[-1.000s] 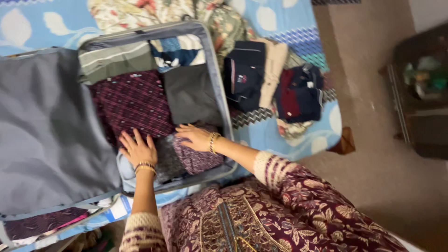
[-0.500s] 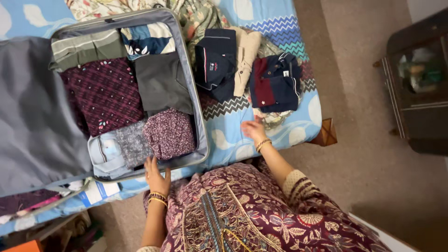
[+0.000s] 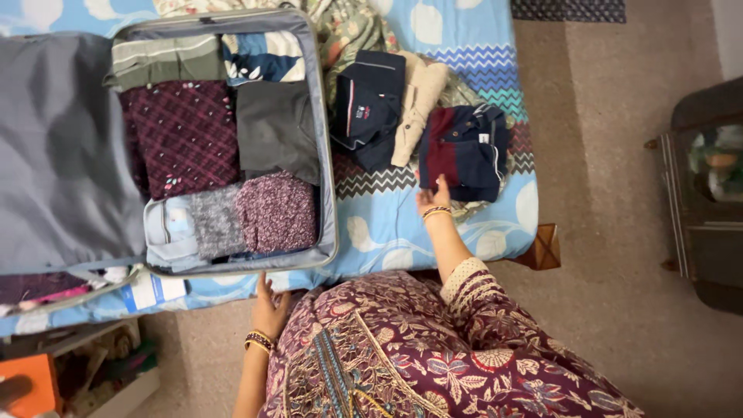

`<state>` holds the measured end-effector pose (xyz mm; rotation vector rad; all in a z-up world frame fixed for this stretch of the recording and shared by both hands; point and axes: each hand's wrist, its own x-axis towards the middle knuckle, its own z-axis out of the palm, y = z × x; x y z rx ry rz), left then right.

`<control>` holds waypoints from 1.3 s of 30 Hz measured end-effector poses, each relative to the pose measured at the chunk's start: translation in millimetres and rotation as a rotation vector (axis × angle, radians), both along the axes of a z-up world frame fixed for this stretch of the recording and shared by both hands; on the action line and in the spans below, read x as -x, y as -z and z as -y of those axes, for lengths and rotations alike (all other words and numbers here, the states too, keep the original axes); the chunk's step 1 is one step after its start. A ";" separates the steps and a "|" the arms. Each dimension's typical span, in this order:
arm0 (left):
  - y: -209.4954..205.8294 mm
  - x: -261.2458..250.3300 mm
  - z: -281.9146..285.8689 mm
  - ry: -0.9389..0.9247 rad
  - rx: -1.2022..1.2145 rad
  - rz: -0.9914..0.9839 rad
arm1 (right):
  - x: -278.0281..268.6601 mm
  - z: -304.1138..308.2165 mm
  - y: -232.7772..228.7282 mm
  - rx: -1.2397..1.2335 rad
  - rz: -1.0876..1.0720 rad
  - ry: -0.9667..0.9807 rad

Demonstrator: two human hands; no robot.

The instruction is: The person folds and organizes various items of clothing, including jeans, shirts, and patterned garments, placing them into a suitcase on a bed.

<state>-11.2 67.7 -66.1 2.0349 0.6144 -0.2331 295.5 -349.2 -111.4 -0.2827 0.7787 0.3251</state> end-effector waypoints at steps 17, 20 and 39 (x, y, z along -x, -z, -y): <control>-12.4 -12.6 14.9 -0.022 0.317 0.007 | -20.6 10.5 -93.3 0.166 0.022 0.127; -18.7 -25.3 13.2 0.053 0.332 0.094 | -18.8 29.9 -103.3 0.206 0.079 0.232; -141.4 -150.5 -17.0 -0.091 1.283 0.340 | 37.9 -208.3 -158.6 0.192 0.457 -0.493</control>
